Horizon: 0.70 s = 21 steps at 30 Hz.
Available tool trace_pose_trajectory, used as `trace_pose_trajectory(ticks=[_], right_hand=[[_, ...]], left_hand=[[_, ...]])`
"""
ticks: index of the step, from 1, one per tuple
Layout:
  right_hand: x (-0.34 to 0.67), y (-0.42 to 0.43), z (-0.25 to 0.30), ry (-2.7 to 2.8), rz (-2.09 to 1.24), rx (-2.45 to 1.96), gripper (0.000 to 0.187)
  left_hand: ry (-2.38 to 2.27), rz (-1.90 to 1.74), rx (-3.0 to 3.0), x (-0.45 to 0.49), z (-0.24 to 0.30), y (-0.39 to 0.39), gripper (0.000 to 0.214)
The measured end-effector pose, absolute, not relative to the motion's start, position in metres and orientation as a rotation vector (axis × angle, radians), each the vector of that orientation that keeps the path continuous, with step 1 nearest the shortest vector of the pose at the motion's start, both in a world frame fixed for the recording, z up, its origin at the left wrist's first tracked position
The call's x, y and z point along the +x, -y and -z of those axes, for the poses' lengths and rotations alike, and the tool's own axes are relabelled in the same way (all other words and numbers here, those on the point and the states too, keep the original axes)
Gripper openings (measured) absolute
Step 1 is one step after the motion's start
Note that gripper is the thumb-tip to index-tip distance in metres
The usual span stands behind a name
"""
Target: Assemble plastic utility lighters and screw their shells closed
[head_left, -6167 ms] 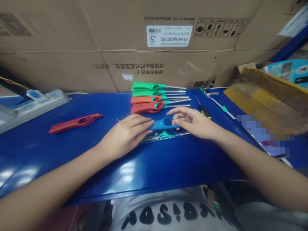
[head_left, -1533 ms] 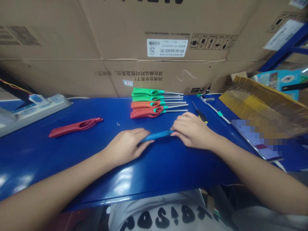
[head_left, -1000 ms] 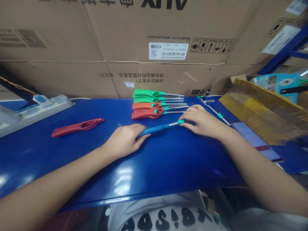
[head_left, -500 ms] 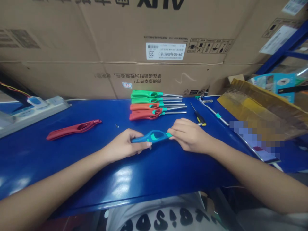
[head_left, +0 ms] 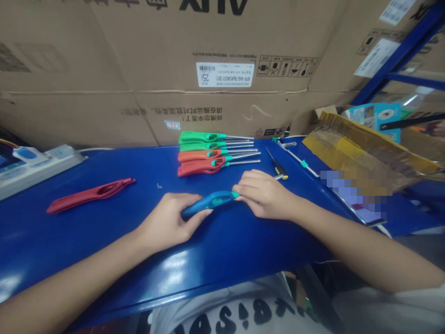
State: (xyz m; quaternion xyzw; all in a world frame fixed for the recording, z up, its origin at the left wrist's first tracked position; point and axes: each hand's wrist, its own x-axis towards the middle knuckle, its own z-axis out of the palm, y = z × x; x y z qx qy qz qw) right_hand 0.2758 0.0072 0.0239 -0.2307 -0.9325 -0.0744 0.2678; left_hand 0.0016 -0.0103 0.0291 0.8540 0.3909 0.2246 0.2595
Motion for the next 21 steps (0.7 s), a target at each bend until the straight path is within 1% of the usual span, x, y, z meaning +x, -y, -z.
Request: trace_pose_trajectory(ticks=[3, 8, 10, 12, 14, 18, 21], right_hand=[[0.275, -0.007, -0.024, 2.517, 0.213, -0.615, 0.020], [0.274, -0.009, -0.018, 2.495, 0.148, -0.623, 0.022], [0.274, -0.010, -0.016, 2.514, 0.120, -0.631, 0.022], [0.274, -0.013, -0.015, 2.553, 0.093, -0.636, 0.023], [0.274, -0.016, -0.016, 2.581, 0.062, -0.664, 0.023], [0.277, -0.019, -0.021, 2.598, -0.005, -0.882, 0.017], [0.282, -0.019, -0.027, 2.632, -0.045, -1.046, 0.012]], left_hand=[[-1.123, -0.547, 2.192, 0.002, -0.033, 0.007, 0.036], [-1.143, -0.332, 1.577, 0.005, -0.040, 0.002, 0.042], [-1.137, -0.295, 1.460, 0.005, -0.040, 0.000, 0.043], [-1.173, -0.320, 1.580, 0.005, -0.036, 0.000, 0.040], [-1.226, -0.375, 1.831, 0.004, -0.031, 0.000, 0.039], [-1.213, -0.520, 2.283, 0.004, -0.020, 0.002, 0.029], [-1.190, -0.578, 2.496, 0.004, -0.017, 0.002, 0.037]])
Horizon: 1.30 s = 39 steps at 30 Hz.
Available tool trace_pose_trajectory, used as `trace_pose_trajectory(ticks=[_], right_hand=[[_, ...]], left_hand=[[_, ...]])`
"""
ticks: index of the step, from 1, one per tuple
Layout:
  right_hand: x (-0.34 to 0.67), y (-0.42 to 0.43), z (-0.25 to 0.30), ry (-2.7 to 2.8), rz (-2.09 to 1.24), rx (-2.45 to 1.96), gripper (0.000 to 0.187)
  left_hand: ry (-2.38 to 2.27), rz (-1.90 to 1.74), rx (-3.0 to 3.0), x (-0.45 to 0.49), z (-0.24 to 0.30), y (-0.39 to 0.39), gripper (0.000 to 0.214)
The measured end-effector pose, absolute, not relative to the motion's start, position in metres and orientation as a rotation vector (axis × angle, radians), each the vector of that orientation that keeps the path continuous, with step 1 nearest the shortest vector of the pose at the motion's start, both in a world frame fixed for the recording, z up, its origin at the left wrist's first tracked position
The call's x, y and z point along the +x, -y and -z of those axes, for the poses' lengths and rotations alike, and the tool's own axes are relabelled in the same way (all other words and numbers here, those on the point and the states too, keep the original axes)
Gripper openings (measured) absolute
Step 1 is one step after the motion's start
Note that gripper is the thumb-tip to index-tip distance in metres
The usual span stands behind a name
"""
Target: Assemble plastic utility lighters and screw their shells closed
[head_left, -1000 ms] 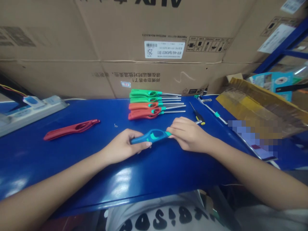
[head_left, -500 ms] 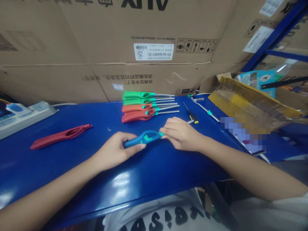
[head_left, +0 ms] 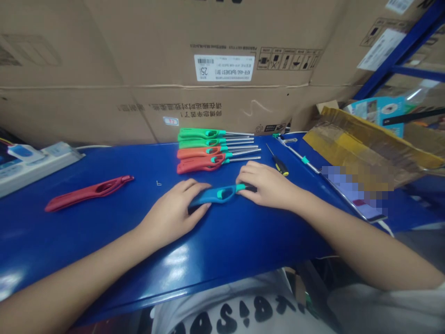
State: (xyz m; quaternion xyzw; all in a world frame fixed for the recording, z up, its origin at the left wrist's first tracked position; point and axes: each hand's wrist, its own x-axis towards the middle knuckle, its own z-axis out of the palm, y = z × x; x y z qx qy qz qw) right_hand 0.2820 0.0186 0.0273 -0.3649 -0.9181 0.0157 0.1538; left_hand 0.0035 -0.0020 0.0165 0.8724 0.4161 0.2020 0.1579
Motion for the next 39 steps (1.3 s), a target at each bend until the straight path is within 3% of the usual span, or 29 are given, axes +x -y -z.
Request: trace_pose_trajectory(ticks=[9, 16, 19, 27, 31, 34, 39], right_hand=[[0.303, -0.020, -0.049, 2.736, -0.236, -1.212, 0.022], [0.321, -0.029, -0.055, 2.160, 0.170, -2.076, 0.027], [0.326, -0.034, -0.056, 2.110, 0.085, -2.360, 0.040], [0.321, -0.040, -0.055, 2.050, -0.109, -2.582, 0.036], [0.324, -0.041, -0.060, 1.945, -0.043, -2.542, 0.048], [0.327, -0.042, -0.063, 1.714, 0.028, -2.228, 0.052], [0.304, -0.040, -0.065, 1.417, -0.197, -1.282, 0.020]], left_hand=[[-1.199, -0.519, 2.624, -0.005, -0.016, -0.006, 0.035], [-1.160, -0.544, 2.615, -0.006, -0.019, -0.004, 0.034], [-1.121, -0.550, 2.625, -0.005, -0.020, -0.002, 0.033], [-1.075, -0.538, 2.630, -0.007, -0.011, -0.002, 0.033], [-1.058, -0.533, 2.619, -0.005, -0.010, 0.001, 0.034], [-1.041, -0.522, 2.613, -0.001, -0.011, 0.005, 0.035], [-0.979, -0.536, 2.597, 0.008, -0.009, 0.008, 0.037]])
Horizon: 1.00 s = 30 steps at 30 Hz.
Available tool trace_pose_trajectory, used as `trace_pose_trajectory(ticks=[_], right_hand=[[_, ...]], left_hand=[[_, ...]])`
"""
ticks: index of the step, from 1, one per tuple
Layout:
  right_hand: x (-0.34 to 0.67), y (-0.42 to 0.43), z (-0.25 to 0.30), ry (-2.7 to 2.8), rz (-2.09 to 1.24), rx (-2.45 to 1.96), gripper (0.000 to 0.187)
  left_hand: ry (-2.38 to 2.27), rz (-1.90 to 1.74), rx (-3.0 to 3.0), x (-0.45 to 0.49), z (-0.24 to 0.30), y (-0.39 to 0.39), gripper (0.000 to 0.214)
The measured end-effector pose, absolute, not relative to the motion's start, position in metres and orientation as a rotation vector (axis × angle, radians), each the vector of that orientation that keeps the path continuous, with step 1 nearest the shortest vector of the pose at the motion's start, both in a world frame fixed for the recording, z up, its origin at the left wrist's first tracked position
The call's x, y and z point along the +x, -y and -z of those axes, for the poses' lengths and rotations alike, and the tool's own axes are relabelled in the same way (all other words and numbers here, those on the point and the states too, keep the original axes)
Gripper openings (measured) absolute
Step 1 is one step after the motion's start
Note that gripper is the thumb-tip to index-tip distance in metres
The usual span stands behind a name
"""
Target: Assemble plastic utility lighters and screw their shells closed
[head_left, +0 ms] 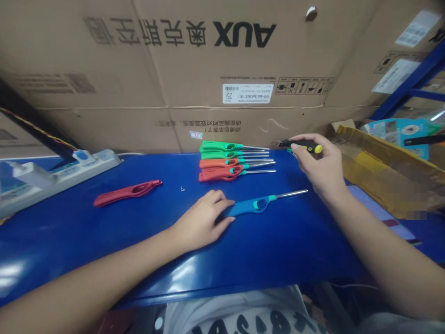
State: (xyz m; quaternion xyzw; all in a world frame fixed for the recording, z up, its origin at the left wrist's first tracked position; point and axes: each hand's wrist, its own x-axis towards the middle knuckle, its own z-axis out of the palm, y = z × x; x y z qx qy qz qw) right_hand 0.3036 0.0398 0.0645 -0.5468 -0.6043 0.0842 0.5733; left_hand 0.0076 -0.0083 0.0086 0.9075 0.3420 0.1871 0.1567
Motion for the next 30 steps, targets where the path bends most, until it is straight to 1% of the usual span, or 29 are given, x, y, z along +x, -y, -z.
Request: trace_pose_trajectory(ticks=[2, 5, 8, 11, 15, 19, 25, 30], right_hand=[[0.283, -0.034, -0.065, 1.389, -0.393, -1.100, 0.018], [0.248, -0.026, -0.066, 1.458, -0.660, -0.974, 0.025], [0.214, -0.026, -0.065, 1.570, -0.822, -0.889, 0.034], [0.182, -0.039, -0.063, 1.621, -0.945, -0.826, 0.036], [0.148, -0.059, -0.054, 1.740, -0.989, -0.837, 0.032], [0.134, -0.068, -0.043, 1.805, -0.931, -0.920, 0.028], [0.136, -0.068, -0.033, 1.782, -1.022, -0.914, 0.032], [0.134, -0.066, -0.030, 1.804, -1.009, -0.882, 0.032]], left_hand=[[-0.933, -0.562, 2.595, 0.010, -0.006, 0.007, 0.040], [-0.901, -0.572, 2.612, 0.010, -0.005, 0.007, 0.043], [-0.930, -0.532, 2.654, 0.008, -0.009, 0.009, 0.045], [-0.958, -0.489, 2.693, 0.009, -0.012, 0.014, 0.045], [-0.950, -0.465, 2.702, 0.011, -0.012, 0.017, 0.044], [-0.944, -0.473, 2.686, 0.010, -0.010, 0.017, 0.044], [-0.922, -0.508, 2.682, 0.009, -0.009, 0.016, 0.043], [-0.895, -0.535, 2.697, 0.009, -0.008, 0.015, 0.043]])
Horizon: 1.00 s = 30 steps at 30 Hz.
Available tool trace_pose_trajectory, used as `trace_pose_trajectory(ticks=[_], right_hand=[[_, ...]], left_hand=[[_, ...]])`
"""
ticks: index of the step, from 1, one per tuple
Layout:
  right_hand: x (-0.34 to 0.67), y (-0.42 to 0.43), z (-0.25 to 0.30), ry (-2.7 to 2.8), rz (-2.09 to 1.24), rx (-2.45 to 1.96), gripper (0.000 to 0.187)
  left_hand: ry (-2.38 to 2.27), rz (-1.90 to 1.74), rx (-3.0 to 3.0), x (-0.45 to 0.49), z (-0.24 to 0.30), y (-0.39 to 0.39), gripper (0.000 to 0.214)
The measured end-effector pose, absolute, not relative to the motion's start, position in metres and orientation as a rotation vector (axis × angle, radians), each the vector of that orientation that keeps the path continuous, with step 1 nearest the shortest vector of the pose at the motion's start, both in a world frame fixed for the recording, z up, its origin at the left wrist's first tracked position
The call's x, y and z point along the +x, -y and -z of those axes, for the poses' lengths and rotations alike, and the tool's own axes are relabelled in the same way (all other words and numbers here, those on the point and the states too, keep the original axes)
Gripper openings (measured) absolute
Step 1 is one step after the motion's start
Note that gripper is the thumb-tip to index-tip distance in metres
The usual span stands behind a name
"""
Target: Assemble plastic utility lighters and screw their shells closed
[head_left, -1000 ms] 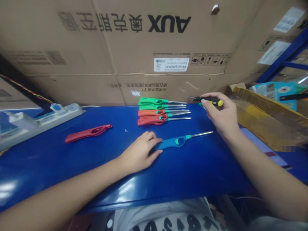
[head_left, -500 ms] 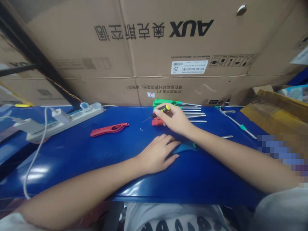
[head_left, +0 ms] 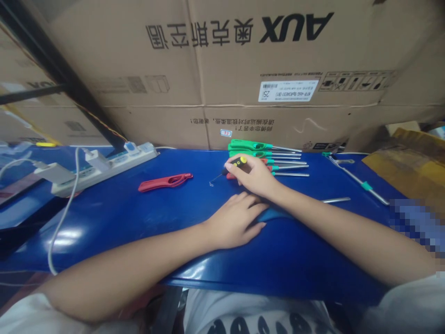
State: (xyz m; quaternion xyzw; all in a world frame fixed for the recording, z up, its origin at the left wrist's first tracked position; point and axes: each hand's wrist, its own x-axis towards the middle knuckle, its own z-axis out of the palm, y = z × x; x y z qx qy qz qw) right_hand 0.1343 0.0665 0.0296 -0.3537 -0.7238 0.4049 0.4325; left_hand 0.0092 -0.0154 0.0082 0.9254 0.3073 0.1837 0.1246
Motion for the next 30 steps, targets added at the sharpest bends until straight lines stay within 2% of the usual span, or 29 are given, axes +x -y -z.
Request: trace_pose_trajectory(ticks=[12, 20, 26, 30], right_hand=[[0.134, -0.057, -0.051, 1.607, -1.196, -0.840, 0.043], [0.135, -0.058, -0.052, 1.567, -1.218, -0.845, 0.042], [0.136, -0.057, -0.055, 1.563, -1.193, -0.864, 0.035], [0.137, -0.057, -0.056, 1.563, -1.194, -0.855, 0.039]], left_hand=[[-0.922, -0.501, 2.669, 0.009, -0.009, 0.015, 0.041], [-0.917, -0.482, 2.675, 0.008, -0.009, 0.015, 0.043], [-0.914, -0.482, 2.682, 0.008, -0.009, 0.015, 0.043], [-0.911, -0.486, 2.678, 0.007, -0.010, 0.015, 0.043]])
